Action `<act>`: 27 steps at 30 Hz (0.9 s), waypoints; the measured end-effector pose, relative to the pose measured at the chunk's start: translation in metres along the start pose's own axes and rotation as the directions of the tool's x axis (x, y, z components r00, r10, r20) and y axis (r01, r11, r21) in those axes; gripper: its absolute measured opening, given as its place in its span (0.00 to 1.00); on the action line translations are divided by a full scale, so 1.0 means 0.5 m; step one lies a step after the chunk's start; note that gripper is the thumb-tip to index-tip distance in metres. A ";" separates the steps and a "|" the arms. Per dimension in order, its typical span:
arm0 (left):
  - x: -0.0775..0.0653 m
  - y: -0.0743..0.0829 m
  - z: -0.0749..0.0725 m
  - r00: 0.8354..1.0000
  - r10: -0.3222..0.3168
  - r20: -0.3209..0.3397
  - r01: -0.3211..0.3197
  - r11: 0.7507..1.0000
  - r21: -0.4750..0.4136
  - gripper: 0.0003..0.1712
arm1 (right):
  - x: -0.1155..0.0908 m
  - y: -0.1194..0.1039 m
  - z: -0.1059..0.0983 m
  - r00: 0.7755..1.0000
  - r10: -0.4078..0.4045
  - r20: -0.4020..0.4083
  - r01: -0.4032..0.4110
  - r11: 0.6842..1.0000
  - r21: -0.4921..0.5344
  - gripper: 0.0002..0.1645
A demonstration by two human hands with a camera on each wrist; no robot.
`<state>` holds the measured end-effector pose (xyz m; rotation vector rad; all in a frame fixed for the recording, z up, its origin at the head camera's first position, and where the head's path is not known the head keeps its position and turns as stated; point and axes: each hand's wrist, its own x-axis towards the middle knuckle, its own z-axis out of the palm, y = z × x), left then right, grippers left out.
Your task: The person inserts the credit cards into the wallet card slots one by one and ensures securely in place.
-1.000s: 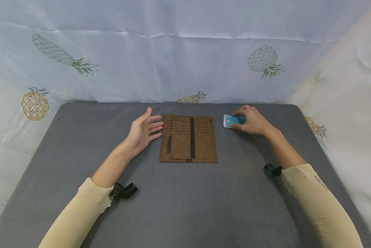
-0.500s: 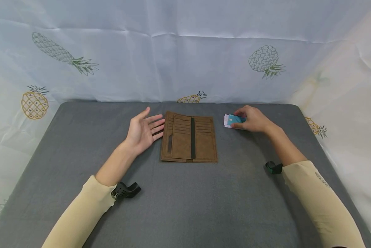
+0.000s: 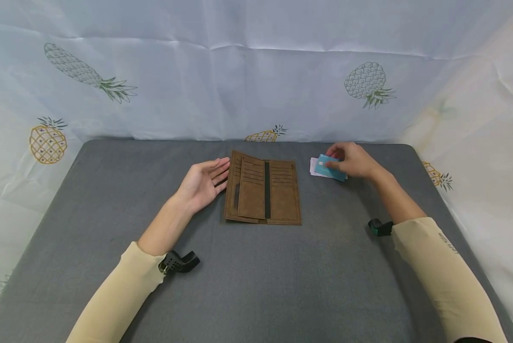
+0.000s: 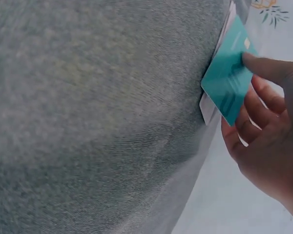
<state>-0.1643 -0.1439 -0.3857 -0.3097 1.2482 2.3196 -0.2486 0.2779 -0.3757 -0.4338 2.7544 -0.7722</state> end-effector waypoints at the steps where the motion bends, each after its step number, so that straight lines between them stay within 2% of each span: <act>1: 0.001 -0.001 0.001 1.000 -0.001 0.000 0.001 1.000 -0.002 0.33 | 0.000 0.000 -0.002 1.000 -0.007 0.001 0.007 1.000 0.020 0.17; 4: 0.003 -0.004 0.006 1.000 0.001 -0.006 -0.001 1.000 -0.001 0.32 | 0.000 0.002 -0.008 1.000 -0.021 0.008 0.021 0.996 0.083 0.15; 13: 0.014 -0.017 0.007 0.999 0.025 -0.019 -0.025 1.000 0.008 0.32 | -0.004 -0.023 -0.012 0.999 -0.027 -0.021 0.031 0.975 0.219 0.20; 21: 0.019 -0.027 0.005 0.998 0.063 -0.018 -0.062 0.997 0.044 0.37 | 0.002 -0.063 0.010 0.997 -0.033 -0.070 0.055 0.932 0.357 0.25; 27: 0.021 -0.031 0.008 0.997 0.071 -0.043 -0.069 0.996 0.064 0.40 | 0.015 -0.084 0.033 0.996 0.025 -0.082 0.014 0.898 0.439 0.23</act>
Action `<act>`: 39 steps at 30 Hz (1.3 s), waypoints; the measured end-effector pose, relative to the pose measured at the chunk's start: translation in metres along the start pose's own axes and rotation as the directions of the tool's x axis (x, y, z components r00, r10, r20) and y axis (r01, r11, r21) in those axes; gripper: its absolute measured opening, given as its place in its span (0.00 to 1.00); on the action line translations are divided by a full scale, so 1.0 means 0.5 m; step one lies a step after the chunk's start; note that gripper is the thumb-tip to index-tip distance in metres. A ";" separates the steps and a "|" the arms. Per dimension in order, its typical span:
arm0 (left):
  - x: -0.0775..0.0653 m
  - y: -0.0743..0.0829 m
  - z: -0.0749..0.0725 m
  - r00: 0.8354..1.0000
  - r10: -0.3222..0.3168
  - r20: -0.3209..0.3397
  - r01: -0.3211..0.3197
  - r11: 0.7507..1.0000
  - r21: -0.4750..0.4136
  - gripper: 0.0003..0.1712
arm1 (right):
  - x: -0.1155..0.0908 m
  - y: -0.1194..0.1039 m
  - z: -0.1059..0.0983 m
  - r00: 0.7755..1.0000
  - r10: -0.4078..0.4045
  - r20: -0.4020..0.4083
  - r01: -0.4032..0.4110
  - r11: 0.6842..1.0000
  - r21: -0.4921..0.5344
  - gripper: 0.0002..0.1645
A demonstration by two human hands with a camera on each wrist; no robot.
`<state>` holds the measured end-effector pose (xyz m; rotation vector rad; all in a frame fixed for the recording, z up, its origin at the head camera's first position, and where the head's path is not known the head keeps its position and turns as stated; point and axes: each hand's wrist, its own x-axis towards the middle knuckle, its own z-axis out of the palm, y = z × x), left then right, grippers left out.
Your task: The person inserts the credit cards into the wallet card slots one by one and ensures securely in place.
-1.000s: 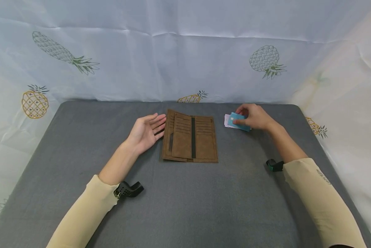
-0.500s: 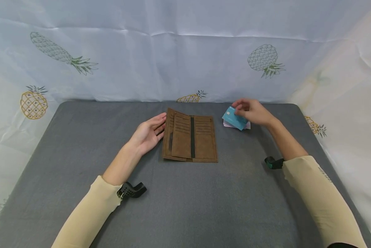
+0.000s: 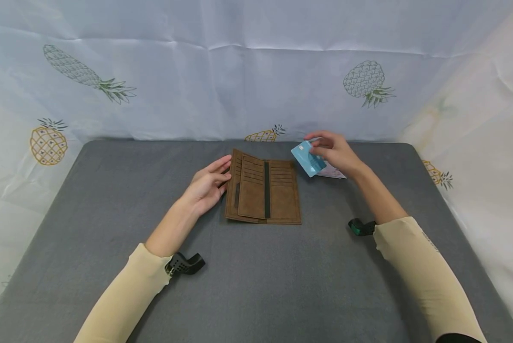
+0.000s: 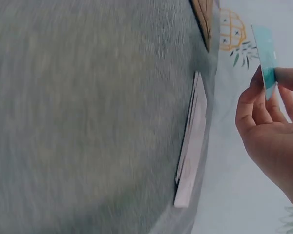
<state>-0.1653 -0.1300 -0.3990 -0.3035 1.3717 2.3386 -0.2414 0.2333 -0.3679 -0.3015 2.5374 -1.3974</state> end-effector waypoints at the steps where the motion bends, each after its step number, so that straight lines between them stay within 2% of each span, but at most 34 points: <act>1: 0.000 -0.001 0.001 1.000 0.002 -0.003 -0.002 1.000 0.001 0.40 | 0.001 -0.002 0.005 1.000 0.008 -0.008 -0.008 1.000 0.015 0.23; 8: -0.003 -0.005 0.003 0.999 0.040 -0.018 -0.040 0.999 0.033 0.40 | 0.008 -0.004 0.037 0.999 0.025 -0.047 -0.018 0.990 0.140 0.21; 17: 0.005 -0.013 -0.004 0.997 0.067 -0.046 -0.065 0.997 0.040 0.39 | 0.012 -0.006 0.080 0.998 0.053 -0.036 -0.041 0.960 0.276 0.21; 32: 0.008 -0.010 -0.002 0.998 0.033 -0.047 -0.033 0.999 -0.013 0.39 | 0.012 -0.012 0.119 0.996 0.057 -0.061 -0.044 0.979 0.201 0.21; 39: 0.003 -0.009 0.001 0.998 0.034 -0.045 -0.035 0.999 -0.014 0.39 | 0.001 -0.012 0.113 0.995 0.098 -0.001 -0.096 0.974 0.205 0.23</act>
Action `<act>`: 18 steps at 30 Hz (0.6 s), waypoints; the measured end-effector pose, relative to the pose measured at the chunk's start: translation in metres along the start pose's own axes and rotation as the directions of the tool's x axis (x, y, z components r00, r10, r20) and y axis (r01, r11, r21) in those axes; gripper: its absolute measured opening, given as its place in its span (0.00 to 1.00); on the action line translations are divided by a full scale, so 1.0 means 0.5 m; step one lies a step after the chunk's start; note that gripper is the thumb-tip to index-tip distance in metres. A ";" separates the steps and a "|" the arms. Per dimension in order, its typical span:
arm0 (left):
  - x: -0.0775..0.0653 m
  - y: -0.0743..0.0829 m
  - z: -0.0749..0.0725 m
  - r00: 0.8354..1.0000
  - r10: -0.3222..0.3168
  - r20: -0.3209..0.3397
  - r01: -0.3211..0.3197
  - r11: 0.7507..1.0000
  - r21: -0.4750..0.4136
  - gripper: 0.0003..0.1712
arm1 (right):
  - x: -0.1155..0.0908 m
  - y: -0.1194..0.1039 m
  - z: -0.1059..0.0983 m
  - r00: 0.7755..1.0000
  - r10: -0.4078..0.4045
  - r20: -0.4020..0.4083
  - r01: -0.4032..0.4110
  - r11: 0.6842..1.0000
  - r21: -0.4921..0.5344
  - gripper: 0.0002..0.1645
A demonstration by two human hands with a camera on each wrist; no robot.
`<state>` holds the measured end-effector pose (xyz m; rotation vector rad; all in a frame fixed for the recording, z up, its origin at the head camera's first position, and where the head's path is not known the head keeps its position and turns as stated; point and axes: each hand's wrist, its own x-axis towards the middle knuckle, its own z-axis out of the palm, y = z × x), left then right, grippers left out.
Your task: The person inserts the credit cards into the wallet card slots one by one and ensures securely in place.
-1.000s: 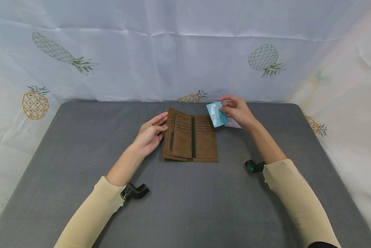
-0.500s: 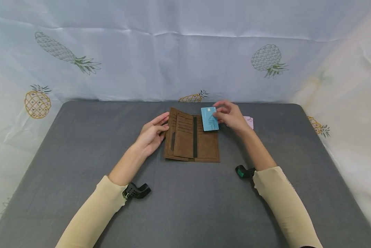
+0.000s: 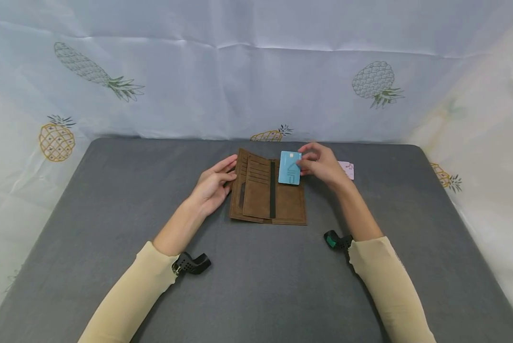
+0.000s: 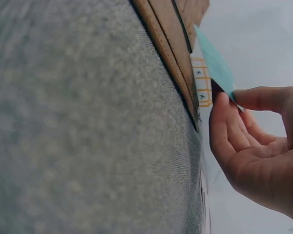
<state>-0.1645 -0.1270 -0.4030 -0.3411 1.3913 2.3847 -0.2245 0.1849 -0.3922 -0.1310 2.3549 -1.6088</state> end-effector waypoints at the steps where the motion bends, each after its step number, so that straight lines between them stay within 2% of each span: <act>1: 0.000 0.000 0.001 1.000 -0.001 0.000 0.001 1.000 0.000 0.39 | -0.002 0.000 -0.003 1.000 0.008 0.006 -0.008 1.000 0.002 0.24; 12: 0.004 -0.001 0.002 1.000 -0.002 0.000 0.002 1.000 0.011 0.38 | -0.006 0.000 -0.015 0.999 0.006 0.033 -0.007 1.000 0.008 0.24; 18: 0.001 -0.003 -0.001 1.000 -0.001 -0.006 0.001 1.000 0.010 0.38 | -0.003 0.005 -0.015 0.997 -0.009 0.078 0.010 1.000 -0.011 0.21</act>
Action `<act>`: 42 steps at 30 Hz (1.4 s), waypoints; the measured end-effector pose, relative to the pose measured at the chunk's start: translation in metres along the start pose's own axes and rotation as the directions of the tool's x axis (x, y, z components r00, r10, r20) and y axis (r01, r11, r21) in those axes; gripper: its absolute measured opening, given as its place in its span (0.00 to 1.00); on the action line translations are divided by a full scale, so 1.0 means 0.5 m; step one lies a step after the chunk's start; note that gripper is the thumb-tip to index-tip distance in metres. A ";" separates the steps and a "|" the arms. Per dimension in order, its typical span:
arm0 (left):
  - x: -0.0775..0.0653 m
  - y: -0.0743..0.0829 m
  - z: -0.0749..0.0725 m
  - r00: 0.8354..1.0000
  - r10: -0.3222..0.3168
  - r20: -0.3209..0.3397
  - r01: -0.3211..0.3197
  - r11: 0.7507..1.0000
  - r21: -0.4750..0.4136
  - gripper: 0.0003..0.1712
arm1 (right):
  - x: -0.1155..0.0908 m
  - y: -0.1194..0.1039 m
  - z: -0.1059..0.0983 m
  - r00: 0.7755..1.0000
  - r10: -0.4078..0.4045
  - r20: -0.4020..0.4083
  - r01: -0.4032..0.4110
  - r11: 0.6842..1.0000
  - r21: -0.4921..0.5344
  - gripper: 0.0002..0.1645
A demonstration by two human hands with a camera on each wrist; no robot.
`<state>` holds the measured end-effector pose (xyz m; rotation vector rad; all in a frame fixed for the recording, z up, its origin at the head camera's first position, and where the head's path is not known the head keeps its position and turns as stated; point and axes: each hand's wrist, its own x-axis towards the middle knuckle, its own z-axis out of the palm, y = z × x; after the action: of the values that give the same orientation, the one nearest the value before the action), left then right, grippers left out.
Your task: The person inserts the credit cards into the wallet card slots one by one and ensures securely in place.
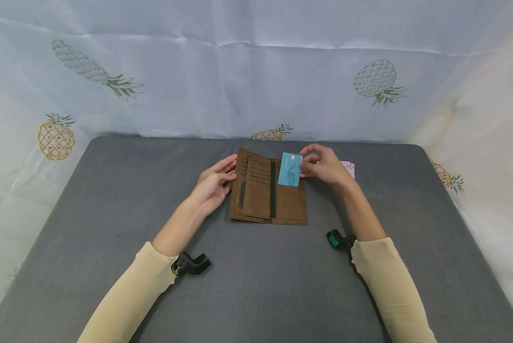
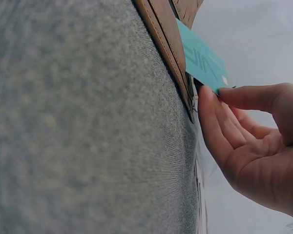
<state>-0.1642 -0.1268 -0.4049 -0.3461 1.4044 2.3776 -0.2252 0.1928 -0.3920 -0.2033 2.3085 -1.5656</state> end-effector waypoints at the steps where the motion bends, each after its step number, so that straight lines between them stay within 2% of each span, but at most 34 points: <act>1: -0.001 0.000 0.000 1.000 0.001 0.001 -0.001 1.000 0.000 0.39 | 0.001 0.000 0.000 1.000 -0.001 0.008 0.001 1.000 -0.003 0.21; 7: -0.001 -0.001 0.000 1.000 0.007 -0.003 -0.007 1.000 -0.006 0.39 | 0.003 0.000 0.001 0.999 -0.005 0.051 0.006 0.999 -0.034 0.21; 15: 0.004 -0.005 0.001 1.000 0.011 -0.011 -0.011 1.000 -0.010 0.38 | 0.001 -0.001 0.002 0.998 -0.014 0.068 0.024 0.987 -0.161 0.19; 23: 0.001 -0.004 0.002 1.000 0.014 -0.006 -0.014 1.000 0.007 0.39 | -0.003 -0.003 0.003 0.993 -0.025 0.119 0.062 0.946 -0.319 0.15; 30: 0.002 -0.004 0.002 1.000 0.015 -0.015 -0.015 1.000 0.006 0.39 | -0.008 -0.005 0.004 0.986 -0.049 0.162 0.107 0.924 -0.368 0.10; 35: 0.003 -0.005 0.003 1.000 0.018 -0.022 -0.018 1.000 0.002 0.38 | -0.011 -0.005 0.002 0.981 -0.050 0.188 0.119 0.919 -0.377 0.08; 42: 0.000 -0.005 0.002 1.000 0.021 -0.013 -0.021 1.000 0.010 0.38 | -0.011 -0.002 -0.001 0.977 -0.058 0.206 0.143 0.894 -0.424 0.08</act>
<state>-0.1631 -0.1250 -0.4065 -0.3468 1.4321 2.3879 -0.2205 0.1946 -0.3896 -0.5653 2.4943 -0.9909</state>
